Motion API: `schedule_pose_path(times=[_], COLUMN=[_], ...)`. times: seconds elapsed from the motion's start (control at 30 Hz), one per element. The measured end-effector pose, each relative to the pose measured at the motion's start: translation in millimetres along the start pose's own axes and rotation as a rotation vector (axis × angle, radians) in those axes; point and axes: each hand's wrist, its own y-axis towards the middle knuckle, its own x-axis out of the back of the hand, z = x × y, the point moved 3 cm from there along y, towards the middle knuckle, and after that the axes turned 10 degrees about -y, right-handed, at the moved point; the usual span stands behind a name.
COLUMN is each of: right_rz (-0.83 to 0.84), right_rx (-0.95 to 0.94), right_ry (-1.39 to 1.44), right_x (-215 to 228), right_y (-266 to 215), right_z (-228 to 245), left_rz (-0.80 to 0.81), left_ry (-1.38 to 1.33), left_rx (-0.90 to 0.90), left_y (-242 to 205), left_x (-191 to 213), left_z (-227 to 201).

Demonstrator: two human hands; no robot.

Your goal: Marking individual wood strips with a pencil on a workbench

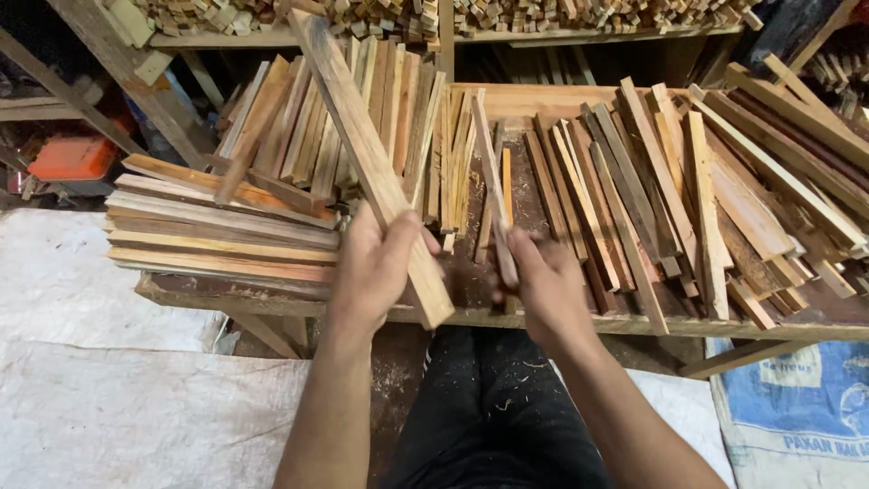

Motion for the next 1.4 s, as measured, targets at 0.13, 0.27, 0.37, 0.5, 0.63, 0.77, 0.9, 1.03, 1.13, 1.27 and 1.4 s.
schedule_pose_path(times=[0.13,0.27,0.37,0.5,0.63,0.77,0.9,1.03,1.13,1.27,1.4], right_rz=[-0.006,-0.027,0.010,-0.063,-0.115,-0.065,-0.044,0.048,0.136,0.165,0.268], right_rx=[-0.011,0.118,0.220,0.300,0.170,-0.016,-0.044,-0.180,-0.170,-0.129,-0.010], right_ry=[-0.057,-0.118,-0.406,-0.600,-0.408,-0.591,-0.399,-0.085,0.136,0.199,-0.097], right_x=[-40.4,-67.1,-69.6,-52.8,-32.3,-28.0,-23.0,-34.6,-40.9,-44.5,-55.0], right_y=[26.0,66.5,100.0,78.9,105.2,86.6,64.0,88.6,108.5,99.4,111.9], right_z=[17.2,22.7,8.5,39.8,7.1,10.7,38.1,0.1,-22.6,22.9,58.0], left_rz=[-0.117,-0.152,-0.137,-0.128,-0.117,-0.078,-0.006,0.023,0.061,0.056,-0.044], left_ry=[0.216,0.280,0.265,0.283,0.273,0.230,0.218,0.234,0.198,0.150,0.230], left_rx=[-0.084,-0.018,-0.001,0.003,-0.014,-0.031,-0.058,-0.083,-0.115,-0.062,-0.091], left_y=[12.5,26.1,31.2,30.8,37.1,19.3,17.1,5.0,-4.1,-11.3,-8.5], left_x=[13.4,21.9,20.1,28.0,33.6,22.0,26.4,10.6,15.1,37.2,48.1], left_z=[-15.8,-10.1,-14.1,-14.5,-5.6,-25.2,-10.9,-19.2,-6.6,-2.9,-20.2])
